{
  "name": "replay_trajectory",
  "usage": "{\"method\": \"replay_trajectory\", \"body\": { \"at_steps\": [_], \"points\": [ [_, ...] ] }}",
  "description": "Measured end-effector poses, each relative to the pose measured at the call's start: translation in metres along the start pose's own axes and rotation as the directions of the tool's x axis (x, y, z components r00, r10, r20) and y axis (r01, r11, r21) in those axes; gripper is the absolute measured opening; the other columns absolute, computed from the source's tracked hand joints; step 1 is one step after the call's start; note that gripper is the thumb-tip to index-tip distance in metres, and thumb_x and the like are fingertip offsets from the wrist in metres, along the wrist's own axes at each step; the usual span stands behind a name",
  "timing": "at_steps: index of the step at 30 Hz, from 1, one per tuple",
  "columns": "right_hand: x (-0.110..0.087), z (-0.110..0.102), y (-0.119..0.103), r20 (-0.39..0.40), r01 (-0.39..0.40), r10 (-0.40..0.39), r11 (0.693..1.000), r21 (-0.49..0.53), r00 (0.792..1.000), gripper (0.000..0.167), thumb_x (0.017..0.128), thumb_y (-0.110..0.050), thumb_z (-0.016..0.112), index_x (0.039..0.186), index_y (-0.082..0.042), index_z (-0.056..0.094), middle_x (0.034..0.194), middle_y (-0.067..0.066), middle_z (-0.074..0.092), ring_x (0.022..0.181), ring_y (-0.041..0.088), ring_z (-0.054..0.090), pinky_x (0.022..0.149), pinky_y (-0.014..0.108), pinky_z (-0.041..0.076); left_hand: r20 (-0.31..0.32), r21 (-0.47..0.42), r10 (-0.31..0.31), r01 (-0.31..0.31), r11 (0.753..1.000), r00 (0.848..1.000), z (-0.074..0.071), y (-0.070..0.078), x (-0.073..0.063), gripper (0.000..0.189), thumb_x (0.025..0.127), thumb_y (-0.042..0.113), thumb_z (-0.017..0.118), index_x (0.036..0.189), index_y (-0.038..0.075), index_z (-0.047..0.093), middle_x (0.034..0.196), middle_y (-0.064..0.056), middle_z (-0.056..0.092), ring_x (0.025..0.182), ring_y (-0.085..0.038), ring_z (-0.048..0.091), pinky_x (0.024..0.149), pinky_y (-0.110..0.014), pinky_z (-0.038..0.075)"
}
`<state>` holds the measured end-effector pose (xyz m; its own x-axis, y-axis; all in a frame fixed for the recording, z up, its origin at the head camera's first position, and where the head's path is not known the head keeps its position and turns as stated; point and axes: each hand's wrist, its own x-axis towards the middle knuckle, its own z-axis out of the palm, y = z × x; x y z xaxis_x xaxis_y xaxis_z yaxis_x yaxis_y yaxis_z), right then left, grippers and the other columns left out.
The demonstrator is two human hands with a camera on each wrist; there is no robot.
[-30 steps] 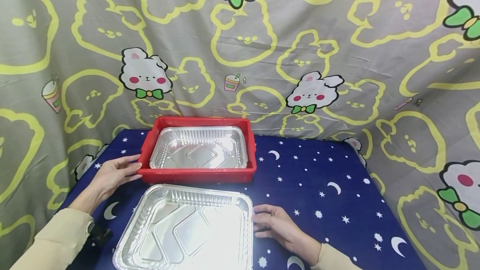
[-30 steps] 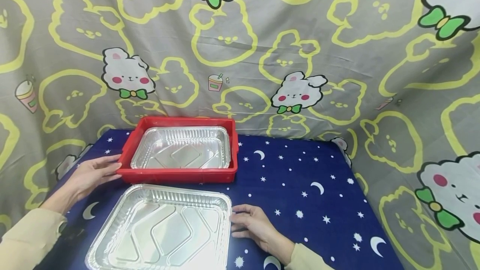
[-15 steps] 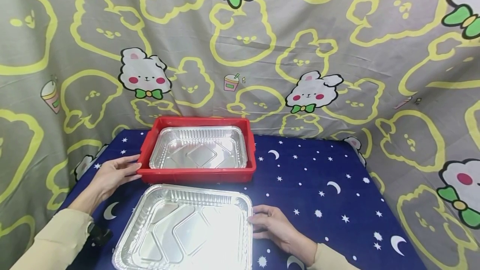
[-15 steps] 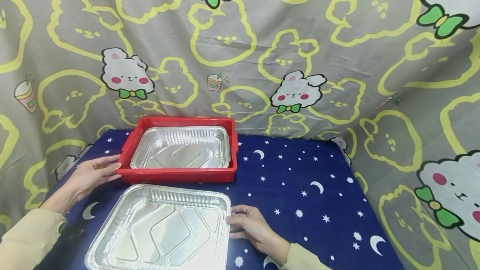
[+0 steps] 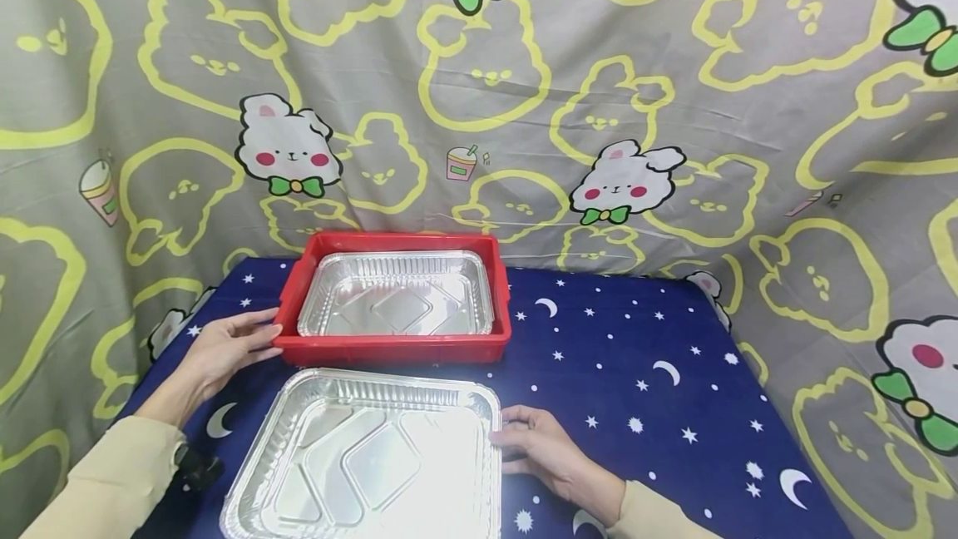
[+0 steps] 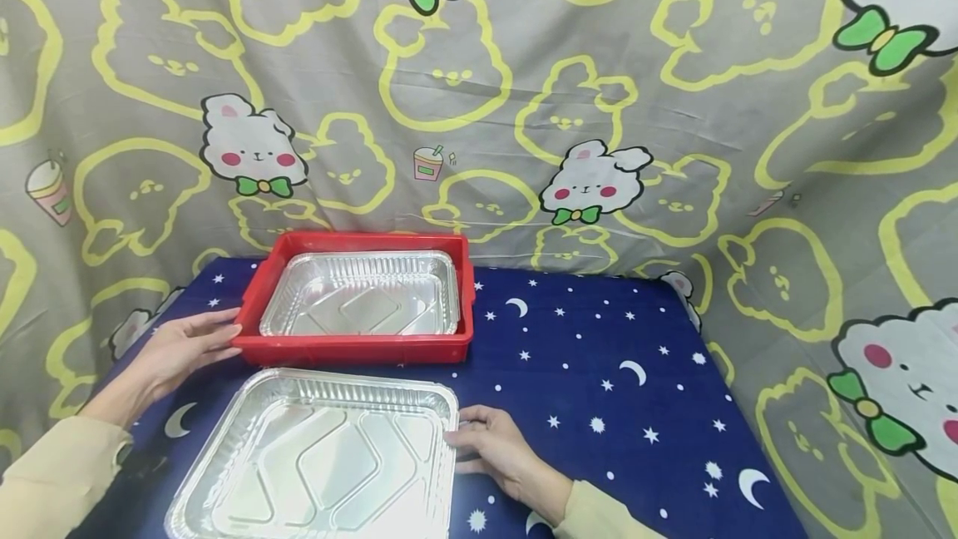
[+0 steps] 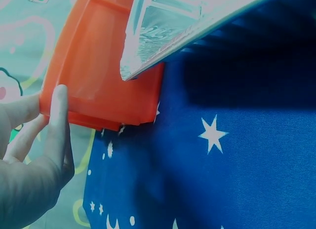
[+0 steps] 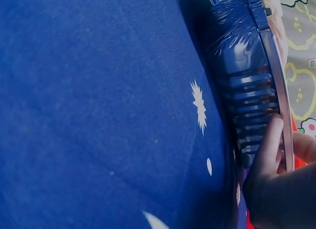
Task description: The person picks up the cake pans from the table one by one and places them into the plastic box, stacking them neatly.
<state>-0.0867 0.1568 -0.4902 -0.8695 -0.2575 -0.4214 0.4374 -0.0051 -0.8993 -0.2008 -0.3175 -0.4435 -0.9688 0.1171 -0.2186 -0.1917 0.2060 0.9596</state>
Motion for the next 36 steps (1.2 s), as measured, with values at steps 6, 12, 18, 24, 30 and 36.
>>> {"method": "replay_trajectory", "body": {
  "at_steps": [6, 12, 18, 24, 30, 36],
  "points": [
    [0.002, 0.0, 0.0, -0.002, 0.001, -0.001, 1.0, -0.003, 1.0, 0.052, 0.088, -0.007, 0.074, 0.132, 0.011, 0.053, 0.096, 0.006, 0.077, 0.082, 0.017, 0.075, 0.081, 0.046, 0.069, -0.002, 0.009, 0.003, -0.003, 1.0, 1.0, 0.0, -0.001, 0.0, 0.077, 0.103, 0.014, 0.069, 0.161, -0.013, 0.027, 0.151, -0.027, 0.05, 0.095, 0.001, 0.073, 0.093, -0.032, 0.066],
    [0.002, -0.001, 0.001, -0.01, -0.002, 0.002, 1.0, -0.02, 1.0, 0.051, 0.088, -0.007, 0.074, 0.132, 0.011, 0.054, 0.096, 0.007, 0.077, 0.081, 0.017, 0.076, 0.081, 0.047, 0.069, -0.01, 0.019, -0.014, 0.015, 1.0, 1.0, 0.001, -0.001, 0.0, 0.078, 0.103, 0.019, 0.071, 0.161, -0.011, 0.028, 0.129, 0.0, 0.061, 0.095, 0.002, 0.073, 0.096, -0.034, 0.065],
    [0.001, -0.002, 0.001, -0.01, 0.001, -0.001, 1.0, -0.028, 1.0, 0.053, 0.087, -0.006, 0.074, 0.132, 0.011, 0.054, 0.094, 0.006, 0.076, 0.08, 0.017, 0.075, 0.08, 0.046, 0.069, -0.017, 0.044, -0.013, 0.013, 0.999, 1.0, 0.002, 0.0, 0.0, 0.077, 0.103, 0.02, 0.07, 0.161, -0.01, 0.029, 0.148, -0.028, 0.052, 0.095, 0.003, 0.073, 0.096, -0.035, 0.064],
    [0.002, -0.006, -0.001, -0.002, 0.01, -0.01, 0.999, -0.035, 1.0, 0.05, 0.086, -0.005, 0.073, 0.13, 0.01, 0.053, 0.092, 0.005, 0.077, 0.081, 0.016, 0.075, 0.079, 0.046, 0.069, -0.015, 0.034, -0.006, 0.007, 0.999, 1.0, 0.003, 0.002, 0.001, 0.075, 0.103, 0.015, 0.069, 0.161, -0.011, 0.029, 0.157, -0.039, 0.039, 0.094, 0.002, 0.073, 0.093, -0.031, 0.066],
    [0.002, -0.017, -0.004, -0.001, 0.026, -0.026, 0.999, -0.043, 1.0, 0.049, 0.087, -0.005, 0.072, 0.129, 0.01, 0.052, 0.093, 0.004, 0.078, 0.082, 0.016, 0.075, 0.079, 0.045, 0.07, -0.012, 0.028, -0.018, 0.018, 0.999, 1.0, 0.004, 0.004, 0.0, 0.073, 0.105, 0.014, 0.066, 0.162, -0.01, 0.027, 0.162, -0.041, 0.03, 0.094, 0.004, 0.072, 0.093, -0.029, 0.066],
    [0.0, -0.025, -0.006, 0.002, 0.027, -0.027, 0.998, -0.049, 1.0, 0.05, 0.088, -0.005, 0.072, 0.131, 0.011, 0.051, 0.094, 0.003, 0.077, 0.084, 0.016, 0.075, 0.079, 0.043, 0.069, -0.011, 0.024, -0.029, 0.03, 0.999, 1.0, 0.003, 0.003, -0.001, 0.073, 0.106, 0.015, 0.065, 0.163, -0.009, 0.026, 0.164, -0.041, 0.026, 0.094, 0.004, 0.071, 0.093, -0.029, 0.065]
  ]
}}
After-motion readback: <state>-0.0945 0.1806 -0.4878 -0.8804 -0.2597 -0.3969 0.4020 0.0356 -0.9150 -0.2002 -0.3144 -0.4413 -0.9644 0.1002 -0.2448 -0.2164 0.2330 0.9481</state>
